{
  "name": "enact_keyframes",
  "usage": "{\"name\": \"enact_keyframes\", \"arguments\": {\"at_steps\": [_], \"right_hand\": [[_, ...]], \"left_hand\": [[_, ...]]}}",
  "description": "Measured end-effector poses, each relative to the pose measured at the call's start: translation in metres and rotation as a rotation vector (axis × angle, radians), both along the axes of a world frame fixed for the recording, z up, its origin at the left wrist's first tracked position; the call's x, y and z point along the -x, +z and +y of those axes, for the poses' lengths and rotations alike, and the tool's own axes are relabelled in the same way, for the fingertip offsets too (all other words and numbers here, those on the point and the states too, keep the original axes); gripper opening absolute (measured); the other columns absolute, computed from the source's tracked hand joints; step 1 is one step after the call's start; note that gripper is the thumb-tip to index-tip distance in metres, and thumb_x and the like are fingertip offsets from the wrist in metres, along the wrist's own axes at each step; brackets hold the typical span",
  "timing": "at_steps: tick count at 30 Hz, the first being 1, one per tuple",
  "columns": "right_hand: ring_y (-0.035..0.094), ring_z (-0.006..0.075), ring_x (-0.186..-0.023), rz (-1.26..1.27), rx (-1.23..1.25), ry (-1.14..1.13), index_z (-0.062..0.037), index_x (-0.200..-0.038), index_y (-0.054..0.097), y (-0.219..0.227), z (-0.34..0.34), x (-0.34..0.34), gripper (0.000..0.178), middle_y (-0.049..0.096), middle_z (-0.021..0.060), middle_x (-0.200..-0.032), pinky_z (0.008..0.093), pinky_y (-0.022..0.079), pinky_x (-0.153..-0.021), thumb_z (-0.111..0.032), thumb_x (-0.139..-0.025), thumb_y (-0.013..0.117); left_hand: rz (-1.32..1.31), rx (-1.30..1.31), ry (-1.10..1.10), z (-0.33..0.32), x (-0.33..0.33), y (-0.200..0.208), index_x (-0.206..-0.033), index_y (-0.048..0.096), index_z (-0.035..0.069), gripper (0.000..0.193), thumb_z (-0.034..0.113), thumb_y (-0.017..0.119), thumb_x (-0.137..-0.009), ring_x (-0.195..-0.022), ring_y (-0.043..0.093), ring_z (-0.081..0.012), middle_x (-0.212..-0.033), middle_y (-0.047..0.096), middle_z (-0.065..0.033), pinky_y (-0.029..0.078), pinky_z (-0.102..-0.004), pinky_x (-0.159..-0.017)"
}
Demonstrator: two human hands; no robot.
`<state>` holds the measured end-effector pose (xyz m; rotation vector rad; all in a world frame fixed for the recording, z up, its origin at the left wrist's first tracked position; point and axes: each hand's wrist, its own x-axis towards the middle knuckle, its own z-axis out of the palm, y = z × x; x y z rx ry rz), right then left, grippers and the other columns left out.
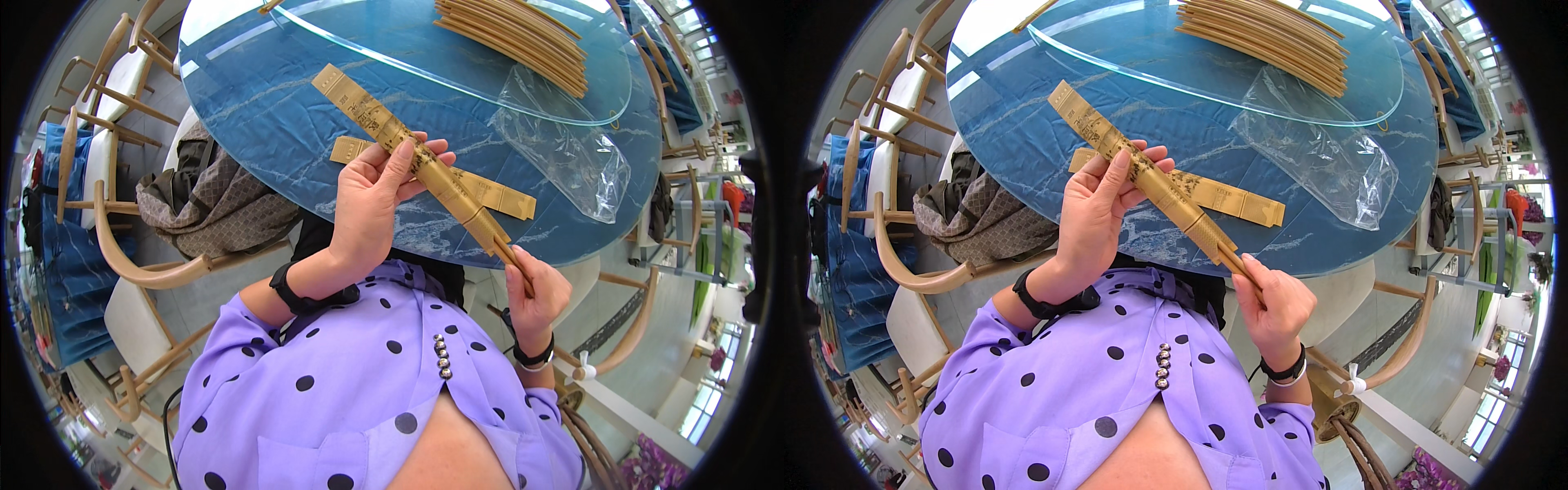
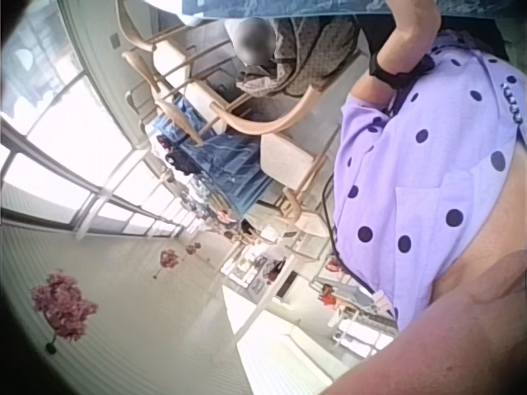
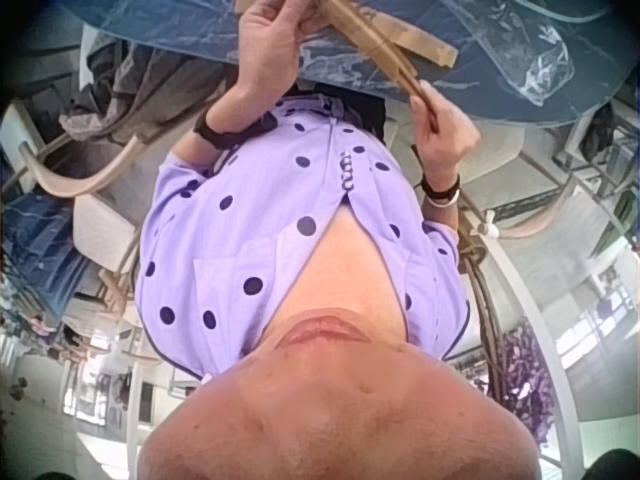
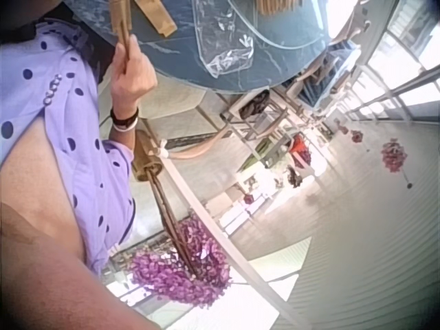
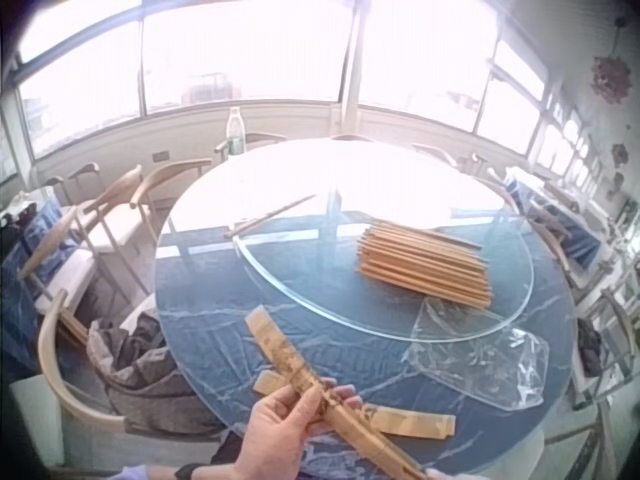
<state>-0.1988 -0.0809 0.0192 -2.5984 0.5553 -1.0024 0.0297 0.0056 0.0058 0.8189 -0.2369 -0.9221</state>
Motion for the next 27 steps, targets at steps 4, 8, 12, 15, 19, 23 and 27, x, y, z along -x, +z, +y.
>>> {"name": "enact_keyframes", "arguments": {"at_steps": [4, 8, 12, 15, 19, 23, 27], "right_hand": [[0.058, 0.0193, -0.052, -0.034, 0.018, -0.021, 0.0006, -0.101, 0.072, -0.001, -0.002, 0.002, 0.022, 0.065, 0.0076, -0.068, 0.0296, 0.044, -0.049, -0.010, -0.084, 0.079], [0.050, 0.0153, -0.048, 0.002, -0.009, -0.045, 0.0007, -0.108, 0.069, -0.003, -0.001, 0.005, 0.029, 0.056, 0.0031, -0.061, 0.0284, 0.039, -0.047, -0.014, -0.085, 0.080], [0.039, 0.0116, -0.045, 0.047, -0.057, -0.080, 0.0022, -0.118, 0.064, 0.000, 0.001, 0.007, 0.039, 0.041, -0.0011, -0.055, 0.0269, 0.032, -0.045, -0.017, -0.087, 0.080], [0.036, 0.0108, -0.044, 0.032, -0.059, -0.074, 0.0030, -0.121, 0.062, -0.002, 0.000, 0.006, 0.044, 0.036, -0.0018, -0.053, 0.0265, 0.029, -0.044, -0.019, -0.088, 0.080], [0.037, 0.0110, -0.044, 0.024, -0.056, -0.042, 0.0028, -0.122, 0.062, -0.004, -0.001, 0.006, 0.044, 0.037, -0.0015, -0.054, 0.0265, 0.030, -0.044, -0.020, -0.088, 0.080], [0.038, 0.0115, -0.045, 0.034, -0.047, -0.051, 0.0026, -0.123, 0.062, -0.004, -0.001, 0.005, 0.045, 0.038, -0.0014, -0.054, 0.0268, 0.031, -0.044, -0.020, -0.088, 0.080], [0.040, 0.0118, -0.045, 0.029, -0.050, -0.049, 0.0021, -0.123, 0.062, -0.002, -0.001, 0.001, 0.045, 0.040, -0.0015, -0.055, 0.0272, 0.033, -0.044, -0.021, -0.089, 0.079]], "left_hand": [[0.025, 0.046, 0.001, -0.001, -0.010, 0.000, -0.118, 0.062, -0.003, 0.028, 0.020, 0.058, -0.104, -0.107, 0.071, -0.0269, -0.116, 0.070, -0.0191, 0.059, -0.0374, -0.093], [-0.052, 0.018, -0.006, -0.001, -0.009, -0.002, -0.118, 0.062, -0.004, 0.027, 0.019, 0.059, -0.103, -0.104, 0.071, -0.0265, -0.115, 0.071, -0.0188, 0.059, -0.0376, -0.093], [-0.046, -0.006, -0.025, 0.000, -0.002, -0.001, -0.117, 0.062, -0.005, 0.027, 0.019, 0.059, -0.103, -0.103, 0.072, -0.0263, -0.114, 0.071, -0.0186, 0.059, -0.0378, -0.093], [-0.040, -0.008, -0.041, 0.001, -0.002, -0.002, -0.116, 0.062, -0.004, 0.028, 0.020, 0.058, -0.104, -0.105, 0.071, -0.0268, -0.114, 0.071, -0.0186, 0.059, -0.0374, -0.093], [-0.001, -0.008, -0.030, -0.001, -0.009, 0.000, -0.116, 0.062, -0.003, 0.030, 0.024, 0.056, -0.105, -0.107, 0.071, -0.0273, -0.115, 0.071, -0.0185, 0.059, -0.0357, -0.092], [-0.045, -0.015, -0.019, -0.001, -0.008, -0.005, -0.117, 0.063, -0.002, 0.030, 0.025, 0.055, -0.105, -0.107, 0.071, -0.0270, -0.115, 0.070, -0.0183, 0.059, -0.0341, -0.090], [-0.022, -0.029, -0.018, 0.000, -0.002, 0.000, -0.118, 0.063, -0.002, 0.031, 0.026, 0.055, -0.105, -0.107, 0.071, -0.0267, -0.115, 0.070, -0.0181, 0.059, -0.0336, -0.089]]}}
